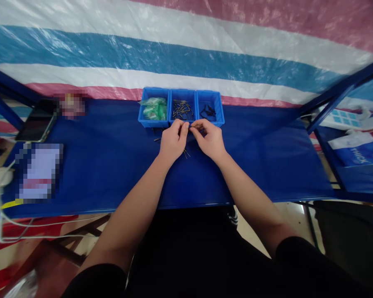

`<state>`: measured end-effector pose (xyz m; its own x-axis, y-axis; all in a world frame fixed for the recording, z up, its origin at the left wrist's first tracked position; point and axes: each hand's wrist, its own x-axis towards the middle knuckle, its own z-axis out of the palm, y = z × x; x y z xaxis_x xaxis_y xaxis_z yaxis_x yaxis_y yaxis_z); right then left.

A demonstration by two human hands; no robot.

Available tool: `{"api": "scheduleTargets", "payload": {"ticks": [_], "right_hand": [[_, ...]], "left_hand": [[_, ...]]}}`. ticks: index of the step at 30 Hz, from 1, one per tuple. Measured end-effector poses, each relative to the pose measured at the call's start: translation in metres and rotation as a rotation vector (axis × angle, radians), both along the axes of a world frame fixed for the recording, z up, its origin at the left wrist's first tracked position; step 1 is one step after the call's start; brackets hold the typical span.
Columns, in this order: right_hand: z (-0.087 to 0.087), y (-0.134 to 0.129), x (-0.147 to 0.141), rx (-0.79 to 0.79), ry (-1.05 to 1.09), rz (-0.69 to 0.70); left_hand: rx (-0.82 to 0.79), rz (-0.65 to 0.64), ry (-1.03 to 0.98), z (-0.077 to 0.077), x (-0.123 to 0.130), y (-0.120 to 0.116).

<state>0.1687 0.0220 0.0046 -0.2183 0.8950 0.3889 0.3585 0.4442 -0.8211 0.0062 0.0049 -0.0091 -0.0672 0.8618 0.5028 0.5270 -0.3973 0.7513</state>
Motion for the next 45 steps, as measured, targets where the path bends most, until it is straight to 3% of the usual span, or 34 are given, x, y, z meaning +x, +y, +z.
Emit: {"api": "scheduleTargets", "payload": {"ticks": [17, 20, 27, 45], "right_hand": [[0.003, -0.002, 0.0, 0.049, -0.034, -0.007], [0.002, -0.001, -0.001, -0.015, 0.054, -0.033], [-0.001, 0.005, -0.005, -0.328, 0.422, 0.015], [0.005, 0.007, -0.001, -0.446, 0.47, 0.018]], "left_hand": [[0.024, -0.028, -0.04, -0.001, 0.001, 0.0], [0.014, -0.067, -0.06, -0.001, 0.001, -0.002], [0.018, -0.137, -0.034, 0.0, 0.003, -0.002], [-0.02, -0.006, 0.016, 0.0, 0.0, -0.001]]}}
